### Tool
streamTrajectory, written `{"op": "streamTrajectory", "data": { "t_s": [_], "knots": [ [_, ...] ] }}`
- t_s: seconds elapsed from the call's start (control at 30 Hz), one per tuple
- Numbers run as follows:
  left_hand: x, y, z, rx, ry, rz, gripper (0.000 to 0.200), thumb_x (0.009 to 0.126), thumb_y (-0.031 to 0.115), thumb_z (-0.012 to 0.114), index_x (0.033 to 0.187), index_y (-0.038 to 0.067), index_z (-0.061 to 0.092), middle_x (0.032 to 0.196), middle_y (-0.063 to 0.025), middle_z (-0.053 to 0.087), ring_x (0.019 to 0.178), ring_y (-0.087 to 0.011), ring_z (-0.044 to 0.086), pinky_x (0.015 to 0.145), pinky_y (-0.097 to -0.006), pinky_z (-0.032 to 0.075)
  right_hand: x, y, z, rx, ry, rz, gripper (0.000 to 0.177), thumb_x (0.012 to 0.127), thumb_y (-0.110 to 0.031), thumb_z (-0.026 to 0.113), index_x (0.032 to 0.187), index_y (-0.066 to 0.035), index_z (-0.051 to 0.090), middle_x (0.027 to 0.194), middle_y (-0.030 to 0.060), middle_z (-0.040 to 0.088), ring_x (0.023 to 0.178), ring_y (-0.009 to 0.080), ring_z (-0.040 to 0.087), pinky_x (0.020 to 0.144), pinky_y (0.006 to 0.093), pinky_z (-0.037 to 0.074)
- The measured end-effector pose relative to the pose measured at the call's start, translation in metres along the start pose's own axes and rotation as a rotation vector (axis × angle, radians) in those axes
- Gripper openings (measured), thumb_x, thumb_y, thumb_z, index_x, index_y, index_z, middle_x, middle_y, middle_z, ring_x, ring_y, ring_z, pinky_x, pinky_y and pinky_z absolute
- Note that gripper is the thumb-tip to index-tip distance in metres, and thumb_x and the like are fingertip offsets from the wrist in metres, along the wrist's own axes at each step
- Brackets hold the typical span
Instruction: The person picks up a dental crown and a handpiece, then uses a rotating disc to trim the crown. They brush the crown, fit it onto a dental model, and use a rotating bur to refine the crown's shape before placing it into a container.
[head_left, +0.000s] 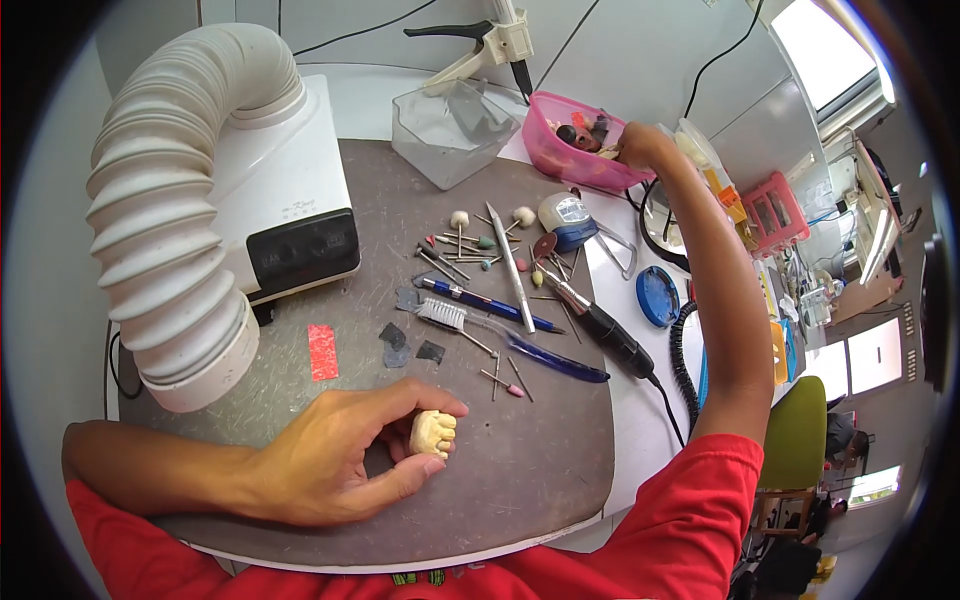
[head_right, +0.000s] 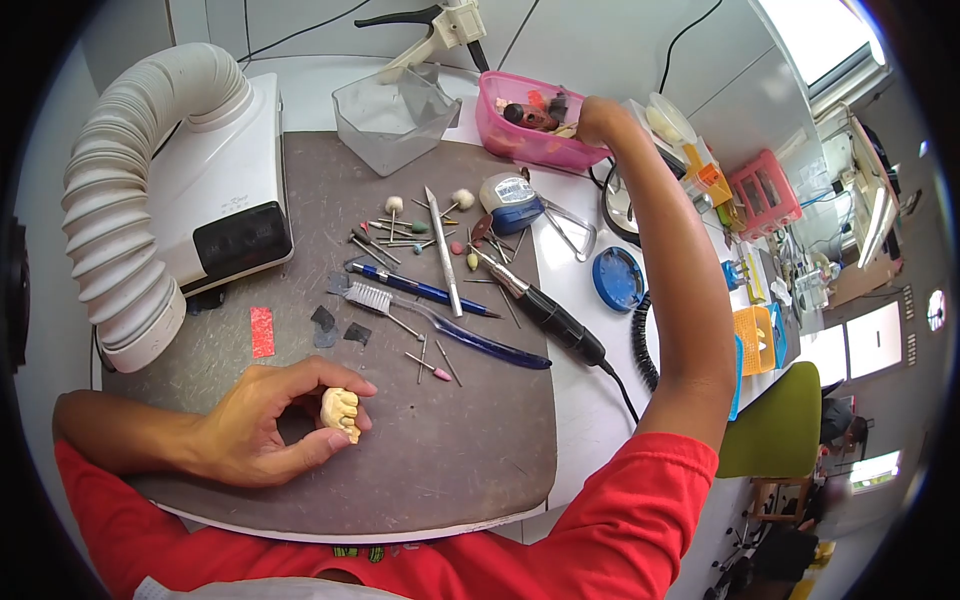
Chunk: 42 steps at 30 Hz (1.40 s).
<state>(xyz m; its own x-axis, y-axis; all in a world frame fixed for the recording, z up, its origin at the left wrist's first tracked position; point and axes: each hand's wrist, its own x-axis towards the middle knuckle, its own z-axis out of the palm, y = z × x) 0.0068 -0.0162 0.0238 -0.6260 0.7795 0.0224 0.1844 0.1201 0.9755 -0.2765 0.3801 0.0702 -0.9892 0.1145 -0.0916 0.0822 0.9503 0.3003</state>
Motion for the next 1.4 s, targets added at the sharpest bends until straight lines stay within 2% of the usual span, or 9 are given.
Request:
{"op": "streamTrajectory", "data": {
  "t_s": [0.13, 0.3, 0.53, 0.6, 0.83, 0.9, 0.93, 1.13, 1.4],
  "knots": [
    [0.000, 0.000, 0.000, 0.025, 0.004, 0.006, 0.038, 0.089, 0.009, 0.062, 0.124, 0.000, 0.050, 0.099, -0.0105, 0.067, 0.090, -0.0167, 0.066, 0.080, -0.0284, 0.053, -0.007, -0.012, -0.009, -0.111, -0.019, 0.072, 0.032, 0.078, -0.012, 0.067, 0.106, 0.003, 0.067, 0.110, 0.0245, 0.064, 0.104, 0.0384, 0.063, 0.081, 0.0431, 0.052],
    [0.000, 0.001, 0.000, 0.028, 0.006, -0.006, 0.038, 0.088, 0.008, 0.063, 0.123, 0.000, 0.050, 0.099, -0.0101, 0.068, 0.090, -0.0169, 0.067, 0.079, -0.0281, 0.053, 0.006, -0.003, -0.004, -0.109, -0.115, 0.059, 0.031, 0.080, -0.015, 0.065, 0.104, 0.004, 0.067, 0.106, 0.0254, 0.065, 0.101, 0.0387, 0.064, 0.078, 0.0435, 0.052],
    [-0.002, 0.000, 0.003, 0.034, 0.027, 0.029, 0.036, 0.087, 0.008, 0.064, 0.120, 0.001, 0.052, 0.096, -0.0096, 0.068, 0.085, -0.0166, 0.067, 0.075, -0.0281, 0.053, 0.001, -0.002, -0.003, -0.019, -0.078, 0.051, 0.035, 0.076, -0.023, 0.071, 0.094, 0.008, 0.068, 0.096, 0.0277, 0.066, 0.089, 0.0389, 0.066, 0.071, 0.0439, 0.052],
    [-0.002, 0.000, 0.003, 0.036, 0.030, 0.025, 0.036, 0.087, 0.008, 0.064, 0.120, 0.001, 0.052, 0.096, -0.0097, 0.068, 0.085, -0.0165, 0.066, 0.075, -0.0282, 0.053, 0.005, -0.005, -0.001, -0.150, -0.088, 0.058, 0.027, 0.074, -0.007, 0.064, 0.099, 0.003, 0.069, 0.102, 0.0247, 0.066, 0.097, 0.0388, 0.065, 0.073, 0.0429, 0.053],
    [-0.003, -0.002, 0.005, 0.033, 0.043, 0.049, 0.033, 0.088, 0.010, 0.064, 0.118, 0.001, 0.054, 0.096, -0.0095, 0.068, 0.084, -0.0166, 0.067, 0.073, -0.0280, 0.053, 0.006, -0.004, 0.000, -0.147, -0.027, 0.078, 0.027, 0.071, -0.002, 0.062, 0.096, 0.000, 0.071, 0.100, 0.0245, 0.066, 0.094, 0.0391, 0.065, 0.072, 0.0421, 0.054],
    [-0.004, -0.001, 0.005, 0.032, 0.045, 0.044, 0.033, 0.087, 0.010, 0.064, 0.118, 0.001, 0.054, 0.095, -0.0095, 0.068, 0.084, -0.0167, 0.067, 0.073, -0.0279, 0.053, 0.007, -0.005, -0.003, -0.260, -0.153, 0.007, 0.033, 0.076, -0.018, 0.068, 0.099, 0.006, 0.068, 0.100, 0.0256, 0.067, 0.095, 0.0377, 0.066, 0.075, 0.0424, 0.053],
    [-0.004, -0.002, 0.005, 0.039, 0.045, 0.042, 0.033, 0.087, 0.010, 0.064, 0.118, 0.001, 0.054, 0.095, -0.0095, 0.068, 0.083, -0.0168, 0.067, 0.072, -0.0279, 0.054, 0.006, -0.006, -0.003, -0.258, -0.153, 0.006, 0.033, 0.076, -0.018, 0.068, 0.099, 0.006, 0.068, 0.100, 0.0256, 0.067, 0.095, 0.0377, 0.066, 0.075, 0.0424, 0.053],
    [-0.004, -0.001, 0.004, 0.033, 0.050, 0.040, 0.033, 0.087, 0.011, 0.065, 0.117, 0.001, 0.055, 0.094, -0.0103, 0.067, 0.082, -0.0177, 0.067, 0.071, -0.0279, 0.054, 0.013, -0.002, -0.002, -0.299, -0.223, -0.045, 0.034, 0.075, -0.019, 0.068, 0.097, 0.007, 0.068, 0.095, 0.0252, 0.068, 0.089, 0.0361, 0.068, 0.069, 0.0416, 0.054],
    [-0.004, -0.003, 0.005, 0.036, 0.042, 0.052, 0.034, 0.088, 0.013, 0.065, 0.117, 0.001, 0.055, 0.091, -0.0104, 0.066, 0.078, -0.0177, 0.066, 0.069, -0.0286, 0.053, 0.006, 0.000, -0.003, -0.101, -0.211, 0.038, 0.038, 0.078, -0.027, 0.065, 0.084, 0.011, 0.066, 0.073, 0.0201, 0.066, 0.062, 0.0267, 0.067, 0.052, 0.0369, 0.052]
  ]
}}
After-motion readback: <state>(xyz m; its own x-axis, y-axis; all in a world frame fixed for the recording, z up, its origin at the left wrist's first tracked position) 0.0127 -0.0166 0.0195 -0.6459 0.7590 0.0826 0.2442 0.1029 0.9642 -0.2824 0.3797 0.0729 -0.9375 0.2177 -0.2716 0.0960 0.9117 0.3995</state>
